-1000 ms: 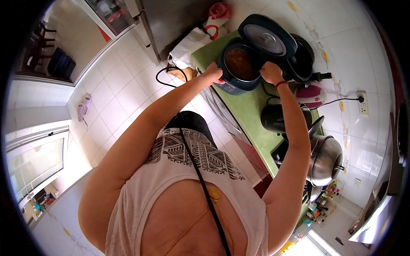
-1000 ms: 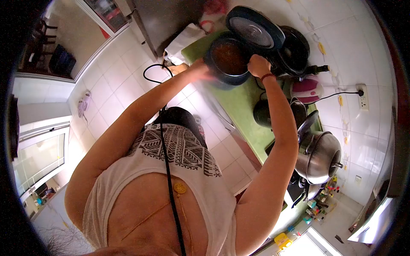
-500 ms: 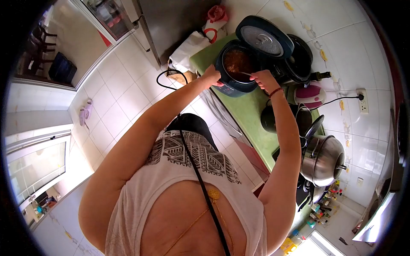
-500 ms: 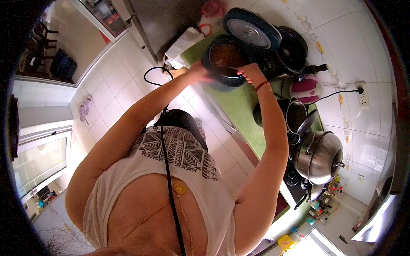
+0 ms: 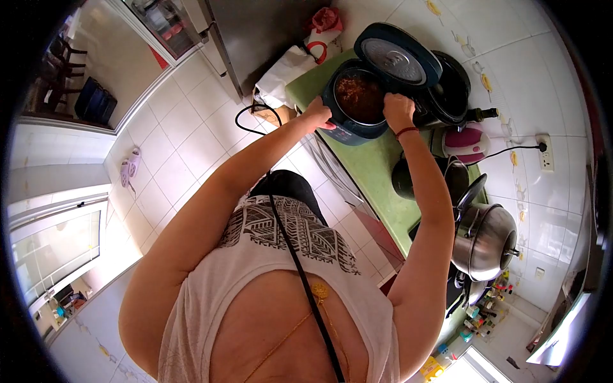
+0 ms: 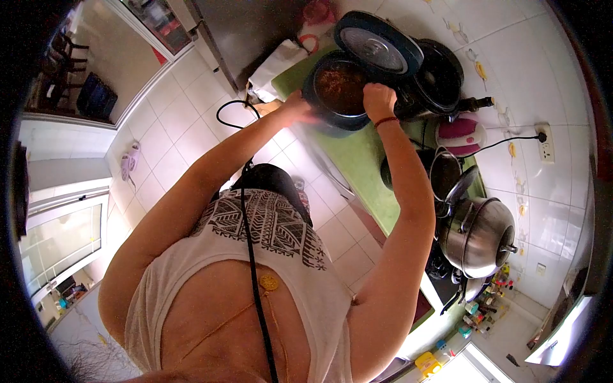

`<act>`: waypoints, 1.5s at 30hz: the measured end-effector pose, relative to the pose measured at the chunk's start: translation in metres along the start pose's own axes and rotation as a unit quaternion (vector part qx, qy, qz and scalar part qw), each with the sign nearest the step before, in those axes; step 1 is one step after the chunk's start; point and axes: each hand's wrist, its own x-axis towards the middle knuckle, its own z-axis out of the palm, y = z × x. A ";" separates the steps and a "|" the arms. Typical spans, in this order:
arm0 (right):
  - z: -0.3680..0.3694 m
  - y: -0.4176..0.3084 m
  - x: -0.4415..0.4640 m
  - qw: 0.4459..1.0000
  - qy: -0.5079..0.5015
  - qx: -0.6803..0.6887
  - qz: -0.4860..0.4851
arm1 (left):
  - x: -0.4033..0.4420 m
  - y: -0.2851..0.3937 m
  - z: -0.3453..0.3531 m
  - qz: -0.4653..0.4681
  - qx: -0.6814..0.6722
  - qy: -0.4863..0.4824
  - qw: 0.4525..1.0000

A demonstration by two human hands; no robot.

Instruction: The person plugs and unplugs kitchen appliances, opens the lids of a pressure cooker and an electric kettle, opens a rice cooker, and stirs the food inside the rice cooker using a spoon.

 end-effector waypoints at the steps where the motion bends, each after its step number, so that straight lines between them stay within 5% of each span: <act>1: 0.000 -0.002 0.000 1.000 0.000 0.000 0.000 | -0.007 0.005 0.005 0.008 0.007 0.007 1.000; 3: -0.005 -0.006 0.001 0.990 -0.140 0.018 0.021 | -0.002 0.001 0.002 0.000 0.012 0.018 1.000; 7: -0.025 -0.002 0.000 0.990 -0.139 0.039 0.013 | 0.002 -0.004 0.000 0.003 0.009 0.020 1.000; 10: -0.018 0.009 0.008 0.965 -0.247 0.084 0.019 | 0.007 -0.007 -0.003 0.004 0.009 0.036 0.999; 13: 0.014 0.019 0.017 0.937 -0.298 0.144 -0.114 | 0.007 -0.008 -0.003 0.036 0.045 0.012 0.998; 15: 0.001 0.011 0.010 0.848 -0.379 0.370 0.003 | 0.010 -0.011 -0.004 0.045 0.031 0.014 0.998; 16: 0.003 0.011 0.008 0.848 -0.378 0.370 0.003 | 0.012 -0.014 -0.006 0.044 0.019 0.018 0.999; 18: 0.007 0.010 0.005 0.616 -0.394 0.612 0.301 | 0.014 -0.019 -0.008 0.104 0.094 0.014 0.990; 20: 0.008 0.014 0.000 0.586 -0.364 0.648 0.325 | 0.016 -0.020 -0.010 0.164 0.181 0.005 0.970; 21: 0.005 0.015 -0.002 0.553 -0.332 0.680 0.348 | 0.015 -0.018 -0.009 0.107 0.129 0.014 0.986; 25: -0.005 0.025 -0.006 0.642 -0.266 0.639 0.328 | 0.012 -0.011 -0.006 0.029 0.020 0.010 0.999; 27: -0.007 0.021 -0.008 0.879 -0.055 0.436 0.188 | 0.010 -0.010 -0.005 0.025 0.004 0.013 1.000; 28: -0.009 0.017 -0.007 0.879 -0.055 0.436 0.187 | 0.008 -0.009 -0.004 0.026 0.007 0.019 0.999; 30: -0.011 0.004 -0.001 0.973 0.024 0.166 0.161 | 0.007 -0.008 -0.002 0.032 0.006 0.022 0.999; 33: -0.003 -0.018 0.010 0.987 -0.038 0.083 0.130 | 0.001 -0.002 0.001 0.025 0.008 0.034 0.999; 38: 0.009 -0.041 0.014 0.986 0.013 0.163 0.037 | 0.004 -0.006 -0.002 0.016 -0.008 0.025 1.000; 45: -0.007 -0.022 -0.011 0.964 -0.068 0.238 -0.096 | -0.003 -0.003 0.001 0.037 -0.003 0.008 0.999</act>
